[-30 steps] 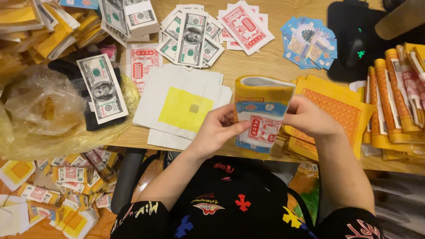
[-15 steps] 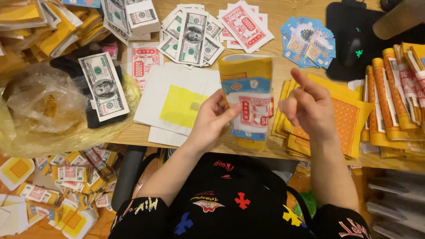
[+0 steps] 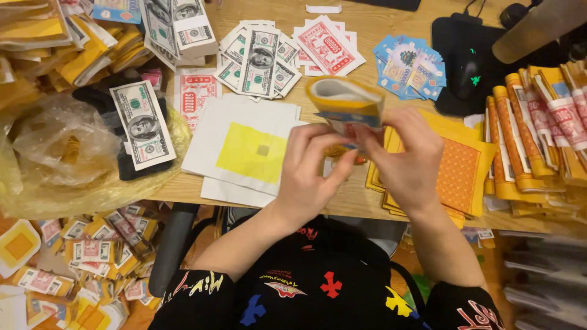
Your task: Sorting and bundling ritual paper money and fake currency on a desk
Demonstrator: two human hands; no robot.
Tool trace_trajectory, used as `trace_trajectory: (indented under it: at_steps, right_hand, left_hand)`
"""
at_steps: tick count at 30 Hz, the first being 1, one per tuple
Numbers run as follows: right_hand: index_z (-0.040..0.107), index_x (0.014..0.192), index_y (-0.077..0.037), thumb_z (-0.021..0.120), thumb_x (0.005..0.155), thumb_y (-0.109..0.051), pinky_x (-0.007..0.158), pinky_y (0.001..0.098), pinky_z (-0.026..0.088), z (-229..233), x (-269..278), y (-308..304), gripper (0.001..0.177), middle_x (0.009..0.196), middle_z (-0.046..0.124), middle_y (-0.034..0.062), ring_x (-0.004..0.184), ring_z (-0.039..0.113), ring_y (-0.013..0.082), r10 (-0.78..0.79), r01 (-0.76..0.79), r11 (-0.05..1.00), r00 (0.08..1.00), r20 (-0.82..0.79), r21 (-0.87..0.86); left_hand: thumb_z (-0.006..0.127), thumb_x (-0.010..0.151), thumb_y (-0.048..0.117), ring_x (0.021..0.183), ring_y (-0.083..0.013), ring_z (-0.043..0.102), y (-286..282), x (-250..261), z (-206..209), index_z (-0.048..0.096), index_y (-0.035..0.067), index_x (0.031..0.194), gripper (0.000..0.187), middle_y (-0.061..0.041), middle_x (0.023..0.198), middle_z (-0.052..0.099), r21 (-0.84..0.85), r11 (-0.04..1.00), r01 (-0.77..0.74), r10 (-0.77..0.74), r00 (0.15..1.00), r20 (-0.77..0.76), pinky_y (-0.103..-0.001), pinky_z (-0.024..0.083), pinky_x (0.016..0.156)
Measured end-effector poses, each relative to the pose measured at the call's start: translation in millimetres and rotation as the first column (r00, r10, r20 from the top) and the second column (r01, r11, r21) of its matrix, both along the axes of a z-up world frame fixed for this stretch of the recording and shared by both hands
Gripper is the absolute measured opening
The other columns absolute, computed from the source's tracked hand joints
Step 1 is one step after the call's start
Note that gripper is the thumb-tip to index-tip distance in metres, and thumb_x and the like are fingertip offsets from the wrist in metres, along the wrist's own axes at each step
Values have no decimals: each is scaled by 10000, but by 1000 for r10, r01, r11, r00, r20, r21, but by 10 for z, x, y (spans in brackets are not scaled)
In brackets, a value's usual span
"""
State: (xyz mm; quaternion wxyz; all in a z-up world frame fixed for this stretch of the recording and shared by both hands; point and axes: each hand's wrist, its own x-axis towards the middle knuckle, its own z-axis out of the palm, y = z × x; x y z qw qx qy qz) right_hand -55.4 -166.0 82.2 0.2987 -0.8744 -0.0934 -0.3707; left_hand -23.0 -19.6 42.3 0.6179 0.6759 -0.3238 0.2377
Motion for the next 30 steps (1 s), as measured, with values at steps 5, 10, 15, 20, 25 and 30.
trace_trajectory:
  at_steps: [5,10,15,20,25,30]
  right_hand:
    - [675,942,12,717,827,153,721,405,503,-163,17,3,187,778,587,110,722,580,327,-57,77,983,991,120,-166]
    - [621,893,19,699,831,147,700,414,457,-200,71,-84,162,743,538,105,712,545,331,-103,143,964,978,181,-226]
    - [618,913,-17,761,865,36,833,412,419,-152,146,-104,161,900,645,88,903,613,315,30,12,974,984,177,-228]
    - [631,941,35,750,850,103,865,438,444,-195,129,-255,165,949,691,170,918,606,366,153,-149,988,959,238,-37]
    - [596,986,35,729,897,57,886,415,468,-183,129,-427,160,941,679,161,892,603,297,179,-231,943,959,222,238]
    - [604,1103,-48,721,910,-122,859,313,569,73,61,-373,237,1044,668,23,973,638,144,137,-52,724,988,-70,688]
  left_hand:
    - [692,905,221,785,-266,569,-67,85,260,575,73,953,194,-43,844,479,221,947,-232,188,961,202,-376,459,692]
    - [620,954,98,726,-256,548,-165,92,281,585,47,911,76,-47,774,458,258,898,-358,242,889,389,-342,461,664]
    - [459,1002,198,551,-105,494,-9,197,327,629,6,974,258,2,522,495,-419,660,623,-747,603,-280,-256,505,673]
    - [474,981,214,411,-112,403,134,283,404,449,-118,1301,462,-15,446,397,-630,448,634,-858,502,-104,-354,551,658]
    - [397,1019,311,534,-212,573,51,397,279,531,-34,1141,390,-91,505,502,-712,441,546,-828,553,-89,-441,555,797]
    - [508,977,204,959,-174,489,54,319,363,511,85,1119,186,-56,1103,511,-114,990,-88,58,968,-243,-295,418,879]
